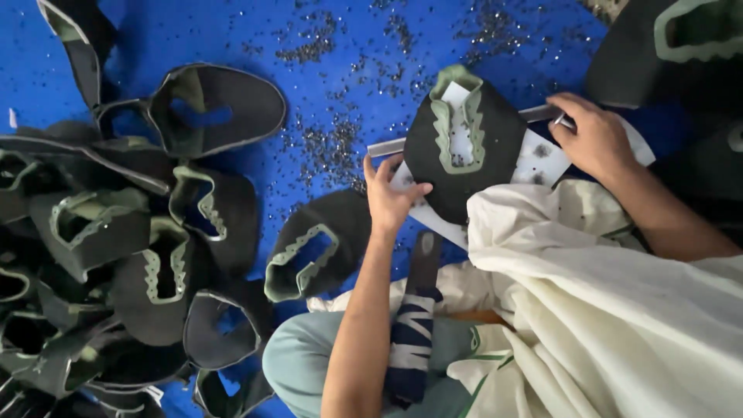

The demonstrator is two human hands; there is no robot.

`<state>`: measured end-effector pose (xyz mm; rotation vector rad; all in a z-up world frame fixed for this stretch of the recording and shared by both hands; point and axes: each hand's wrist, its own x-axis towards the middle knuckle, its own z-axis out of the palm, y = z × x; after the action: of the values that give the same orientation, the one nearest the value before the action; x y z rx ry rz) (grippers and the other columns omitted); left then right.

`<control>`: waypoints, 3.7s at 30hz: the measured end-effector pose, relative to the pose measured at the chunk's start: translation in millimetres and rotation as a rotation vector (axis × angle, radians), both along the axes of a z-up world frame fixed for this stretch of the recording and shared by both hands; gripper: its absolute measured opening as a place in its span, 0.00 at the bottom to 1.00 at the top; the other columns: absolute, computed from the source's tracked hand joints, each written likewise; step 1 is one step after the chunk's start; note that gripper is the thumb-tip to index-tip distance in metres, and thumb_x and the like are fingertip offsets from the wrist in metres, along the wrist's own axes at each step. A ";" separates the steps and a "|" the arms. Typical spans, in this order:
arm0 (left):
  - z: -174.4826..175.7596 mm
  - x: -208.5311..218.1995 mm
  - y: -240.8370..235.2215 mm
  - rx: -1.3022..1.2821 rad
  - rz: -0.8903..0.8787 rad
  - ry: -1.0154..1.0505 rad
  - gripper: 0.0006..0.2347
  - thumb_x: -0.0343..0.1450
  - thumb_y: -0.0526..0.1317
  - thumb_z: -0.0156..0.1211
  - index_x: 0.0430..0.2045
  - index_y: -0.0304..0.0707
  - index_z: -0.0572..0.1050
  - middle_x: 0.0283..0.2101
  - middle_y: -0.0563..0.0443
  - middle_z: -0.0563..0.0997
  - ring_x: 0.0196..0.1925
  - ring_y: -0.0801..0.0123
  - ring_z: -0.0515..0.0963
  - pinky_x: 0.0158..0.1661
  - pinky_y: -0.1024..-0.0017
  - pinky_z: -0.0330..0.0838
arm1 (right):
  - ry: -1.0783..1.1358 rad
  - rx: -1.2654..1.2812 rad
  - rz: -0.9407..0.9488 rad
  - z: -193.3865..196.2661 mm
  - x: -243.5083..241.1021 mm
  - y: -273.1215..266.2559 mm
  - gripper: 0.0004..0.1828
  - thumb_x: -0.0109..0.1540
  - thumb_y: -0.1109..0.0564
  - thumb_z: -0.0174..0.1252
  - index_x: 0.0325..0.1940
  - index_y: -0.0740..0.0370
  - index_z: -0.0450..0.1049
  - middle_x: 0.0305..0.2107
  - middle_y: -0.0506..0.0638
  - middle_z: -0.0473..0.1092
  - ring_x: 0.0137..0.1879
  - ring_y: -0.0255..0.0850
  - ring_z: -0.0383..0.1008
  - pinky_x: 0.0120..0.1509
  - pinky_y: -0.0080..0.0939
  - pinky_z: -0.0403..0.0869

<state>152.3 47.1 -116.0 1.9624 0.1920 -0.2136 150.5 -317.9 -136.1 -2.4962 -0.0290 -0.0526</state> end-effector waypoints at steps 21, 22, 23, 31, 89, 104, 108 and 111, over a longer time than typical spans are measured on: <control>132.2 -156.0 1.3 0.872 -0.549 0.166 0.41 0.56 0.50 0.72 0.60 0.22 0.63 0.39 0.32 0.78 0.39 0.43 0.81 0.37 0.53 0.76 | 0.545 0.951 0.325 16.6 59.8 154.9 0.03 0.69 0.67 0.47 0.45 0.69 0.66 0.49 0.63 0.76 0.55 0.48 0.81 0.54 0.42 0.81; 131.3 -155.7 5.8 0.875 -0.548 0.165 0.41 0.56 0.50 0.72 0.60 0.22 0.63 0.39 0.32 0.78 0.39 0.43 0.81 0.37 0.53 0.76 | 0.543 0.954 0.327 12.4 57.2 156.0 0.03 0.69 0.67 0.47 0.45 0.69 0.66 0.49 0.63 0.76 0.55 0.48 0.81 0.54 0.42 0.81; 130.3 -155.6 8.9 0.821 -0.562 0.258 0.41 0.57 0.49 0.72 0.62 0.23 0.61 0.40 0.32 0.79 0.39 0.44 0.81 0.38 0.54 0.76 | 0.494 0.962 0.355 9.1 54.9 155.5 0.02 0.70 0.68 0.46 0.45 0.69 0.65 0.48 0.62 0.77 0.54 0.48 0.81 0.53 0.41 0.81; 196.9 -171.0 20.1 0.600 -0.301 0.270 0.35 0.56 0.43 0.74 0.59 0.31 0.67 0.38 0.35 0.83 0.38 0.46 0.83 0.40 0.57 0.76 | 0.231 0.795 0.380 20.7 28.9 155.1 0.04 0.66 0.71 0.49 0.42 0.72 0.70 0.44 0.60 0.79 0.50 0.44 0.83 0.54 0.39 0.79; 210.4 -95.4 -32.1 0.151 0.153 -0.242 0.13 0.58 0.38 0.71 0.27 0.35 0.70 0.22 0.50 0.77 0.23 0.66 0.78 0.29 0.70 0.75 | 0.325 1.249 0.054 6.8 101.2 148.6 0.07 0.73 0.59 0.48 0.45 0.65 0.69 0.40 0.57 0.78 0.44 0.44 0.83 0.48 0.39 0.82; 190.1 -96.5 -23.7 0.112 0.266 -0.132 0.13 0.59 0.36 0.71 0.27 0.35 0.71 0.22 0.53 0.79 0.24 0.75 0.77 0.29 0.74 0.74 | 0.247 1.146 0.057 -7.8 114.2 144.3 0.08 0.74 0.61 0.45 0.45 0.68 0.68 0.40 0.60 0.78 0.43 0.46 0.83 0.48 0.41 0.82; 271.4 -98.8 -29.6 -0.027 0.301 -0.442 0.15 0.60 0.36 0.71 0.33 0.37 0.69 0.31 0.53 0.73 0.29 0.76 0.73 0.32 0.78 0.66 | 0.221 0.971 0.094 -5.0 122.8 145.9 0.09 0.73 0.62 0.49 0.43 0.70 0.70 0.39 0.60 0.78 0.44 0.45 0.84 0.47 0.42 0.82; 283.6 -60.7 -61.0 -0.600 0.303 -0.873 0.16 0.64 0.38 0.73 0.33 0.40 0.66 0.30 0.54 0.74 0.31 0.74 0.77 0.34 0.77 0.71 | -0.103 0.743 0.197 14.7 97.7 146.4 0.07 0.71 0.64 0.51 0.44 0.73 0.71 0.41 0.61 0.79 0.46 0.45 0.84 0.50 0.42 0.81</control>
<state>91.6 -13.9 167.6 1.2580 -0.1409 0.7050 248.2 -171.5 -121.4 -1.7373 -0.2510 -0.0908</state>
